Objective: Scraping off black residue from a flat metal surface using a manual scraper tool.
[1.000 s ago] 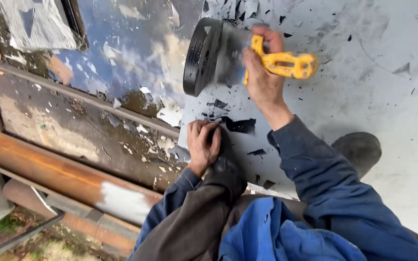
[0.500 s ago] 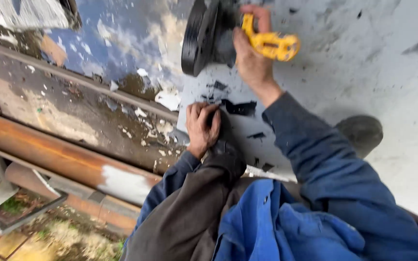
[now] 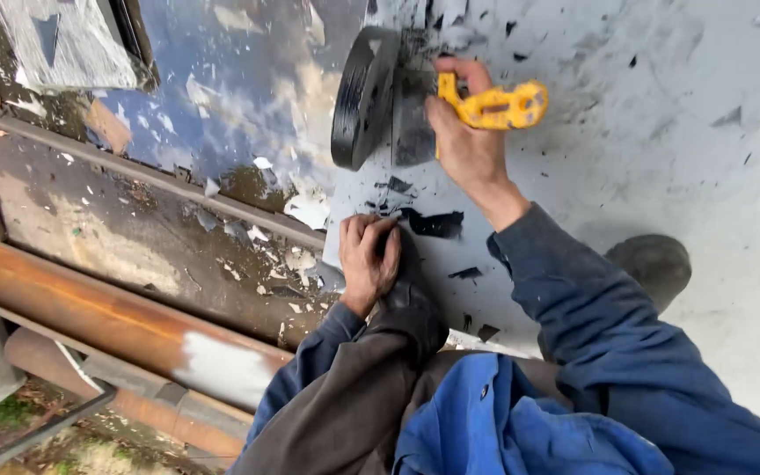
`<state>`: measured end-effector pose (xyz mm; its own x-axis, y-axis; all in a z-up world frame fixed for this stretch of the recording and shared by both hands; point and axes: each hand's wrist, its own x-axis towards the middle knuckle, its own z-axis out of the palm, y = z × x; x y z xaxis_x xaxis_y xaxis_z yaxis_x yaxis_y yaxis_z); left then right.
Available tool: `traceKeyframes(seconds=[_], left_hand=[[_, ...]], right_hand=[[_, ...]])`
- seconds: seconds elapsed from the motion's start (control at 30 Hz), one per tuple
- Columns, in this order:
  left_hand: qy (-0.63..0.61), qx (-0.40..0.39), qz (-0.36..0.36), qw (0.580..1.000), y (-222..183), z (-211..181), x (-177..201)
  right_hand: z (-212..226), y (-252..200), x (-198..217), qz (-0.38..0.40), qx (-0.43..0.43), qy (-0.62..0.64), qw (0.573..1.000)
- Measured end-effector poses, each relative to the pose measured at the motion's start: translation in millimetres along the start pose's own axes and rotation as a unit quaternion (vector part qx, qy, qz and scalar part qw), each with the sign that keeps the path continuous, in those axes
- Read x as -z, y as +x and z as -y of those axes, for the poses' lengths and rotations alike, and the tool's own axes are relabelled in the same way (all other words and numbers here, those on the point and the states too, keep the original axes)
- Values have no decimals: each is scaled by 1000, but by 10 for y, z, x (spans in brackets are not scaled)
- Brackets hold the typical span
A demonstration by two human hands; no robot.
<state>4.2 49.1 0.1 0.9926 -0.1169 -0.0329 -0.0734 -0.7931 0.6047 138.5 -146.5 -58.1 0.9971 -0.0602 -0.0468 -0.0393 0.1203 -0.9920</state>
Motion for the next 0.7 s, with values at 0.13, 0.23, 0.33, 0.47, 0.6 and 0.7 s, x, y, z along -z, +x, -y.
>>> traceKeyframes(seconds=[0.13,0.23,0.33,0.47,0.6,0.7], left_hand=[[5,18,9,1000,15,-117,81],[-4,8,9,1000,102,-86,22],[2,18,15,1000,63,-54,29],[3,24,20,1000,5,-49,29],[5,19,14,1000,51,-39,9],[8,21,18,1000,37,-86,47]], right_hand=[[402,-16,209,-1,-82,84,993],[681,163,362,20,-113,120,986],[814,174,377,104,-116,73,985],[730,244,344,145,-103,27,984],[266,221,270,133,-131,84,979],[99,175,295,109,-198,186,956]])
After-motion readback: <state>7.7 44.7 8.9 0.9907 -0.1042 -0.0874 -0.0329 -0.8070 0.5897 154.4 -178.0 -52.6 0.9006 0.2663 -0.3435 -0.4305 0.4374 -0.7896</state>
